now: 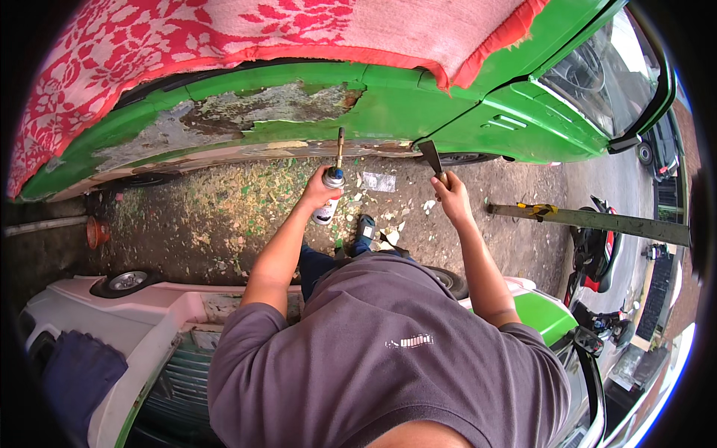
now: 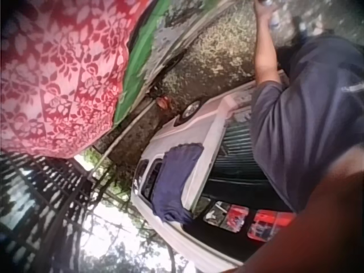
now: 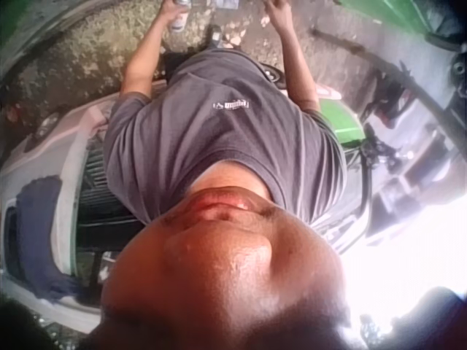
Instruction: The person uses a spray can and a scraper to treat a damaged area on the side of a green car, then switches to a hammer and a small tool to tap and scrape the same spot repeatedly. The work is performed outdoors with a patterned cloth covering part of the car.
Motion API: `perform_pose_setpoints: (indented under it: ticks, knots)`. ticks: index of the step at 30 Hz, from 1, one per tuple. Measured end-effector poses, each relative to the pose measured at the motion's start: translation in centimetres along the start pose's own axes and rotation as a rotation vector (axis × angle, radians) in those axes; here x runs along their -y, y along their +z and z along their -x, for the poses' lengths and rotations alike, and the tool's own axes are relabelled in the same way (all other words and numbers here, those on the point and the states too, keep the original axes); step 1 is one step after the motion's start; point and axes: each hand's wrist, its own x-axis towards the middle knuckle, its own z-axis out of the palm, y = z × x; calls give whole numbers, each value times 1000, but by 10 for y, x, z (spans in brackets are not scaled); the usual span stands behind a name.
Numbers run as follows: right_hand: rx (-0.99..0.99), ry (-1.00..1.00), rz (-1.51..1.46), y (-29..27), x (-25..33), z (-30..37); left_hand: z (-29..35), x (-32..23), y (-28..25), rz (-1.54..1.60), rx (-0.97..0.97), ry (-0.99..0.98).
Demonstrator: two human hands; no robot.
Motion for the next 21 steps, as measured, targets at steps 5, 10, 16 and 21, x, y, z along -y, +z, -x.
perform_pose_setpoints:
  ticks: [5,10,16,21]
  knots:
    - [18,-11,29,-4,-9,-4,0,0,4,8,-1,15]
    - [22,-4,9,-7,-3,-4,1,-10,10,-16,-1,20]
    - [17,-1,20,-11,-5,-4,0,-6,17,0,8,27]
    - [18,1,-3,-15,-8,-4,-3,-14,27,-5,7,37]
